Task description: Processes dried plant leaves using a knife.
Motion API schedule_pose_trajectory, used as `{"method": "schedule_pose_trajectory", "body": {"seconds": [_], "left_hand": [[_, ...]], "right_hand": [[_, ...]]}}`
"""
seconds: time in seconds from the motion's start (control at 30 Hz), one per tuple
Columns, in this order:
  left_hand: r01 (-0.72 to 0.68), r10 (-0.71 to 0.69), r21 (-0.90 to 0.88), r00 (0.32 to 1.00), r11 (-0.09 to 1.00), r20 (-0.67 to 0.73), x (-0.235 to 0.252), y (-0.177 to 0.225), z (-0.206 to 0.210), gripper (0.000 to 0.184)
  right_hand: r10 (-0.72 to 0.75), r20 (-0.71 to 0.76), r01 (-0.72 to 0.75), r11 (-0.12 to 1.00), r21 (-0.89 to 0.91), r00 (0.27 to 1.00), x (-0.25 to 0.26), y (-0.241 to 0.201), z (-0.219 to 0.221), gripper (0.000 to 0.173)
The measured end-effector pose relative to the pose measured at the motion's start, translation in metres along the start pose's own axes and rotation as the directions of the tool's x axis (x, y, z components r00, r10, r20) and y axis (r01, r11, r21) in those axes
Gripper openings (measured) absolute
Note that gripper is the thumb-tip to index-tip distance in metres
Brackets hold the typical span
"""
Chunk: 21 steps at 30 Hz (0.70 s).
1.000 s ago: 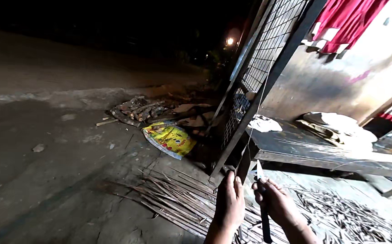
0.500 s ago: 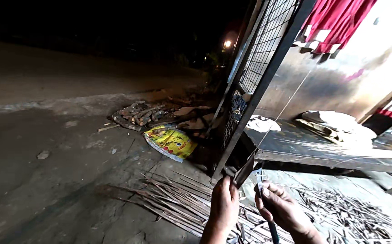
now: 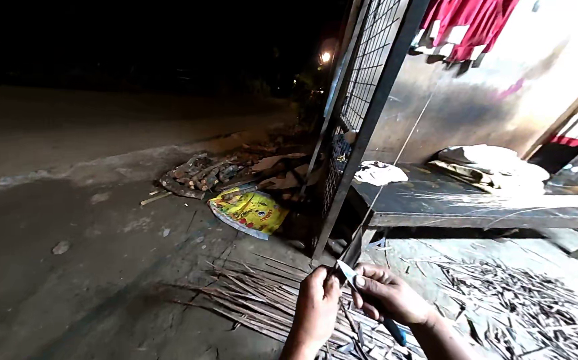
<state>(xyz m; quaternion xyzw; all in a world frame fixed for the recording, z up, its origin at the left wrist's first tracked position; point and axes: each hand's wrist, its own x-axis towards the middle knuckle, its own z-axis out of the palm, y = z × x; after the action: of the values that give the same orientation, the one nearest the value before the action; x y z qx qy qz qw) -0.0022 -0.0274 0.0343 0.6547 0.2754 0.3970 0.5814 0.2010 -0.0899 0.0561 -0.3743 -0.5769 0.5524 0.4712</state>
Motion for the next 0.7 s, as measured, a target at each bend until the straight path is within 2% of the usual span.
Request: {"method": "schedule_pose_trajectory", "body": {"seconds": [0.17,0.3,0.53,0.7], "left_hand": [[0.007,-0.007,0.004,0.999,1.0,-0.036,0.002,-0.004,0.003,0.018],[0.012,-0.012,0.008,0.998,1.0,-0.056,0.007,-0.01,0.009,0.016],[0.029,-0.03,0.03,0.999,0.999,0.026,0.004,-0.009,0.017,0.019],[0.016,-0.017,0.043,1.0,0.999,0.017,0.0,-0.009,0.017,0.019]], "right_hand": [[0.036,0.056,-0.036,0.999,-0.008,0.998,0.007,0.006,-0.006,0.027],[0.054,0.027,-0.055,0.998,0.034,0.998,0.007,0.017,-0.012,0.025],[0.036,0.013,-0.037,0.994,0.099,0.999,-0.003,0.024,-0.012,0.025],[0.043,0.003,-0.043,0.991,0.125,0.999,-0.005,0.026,-0.005,0.023]]}}
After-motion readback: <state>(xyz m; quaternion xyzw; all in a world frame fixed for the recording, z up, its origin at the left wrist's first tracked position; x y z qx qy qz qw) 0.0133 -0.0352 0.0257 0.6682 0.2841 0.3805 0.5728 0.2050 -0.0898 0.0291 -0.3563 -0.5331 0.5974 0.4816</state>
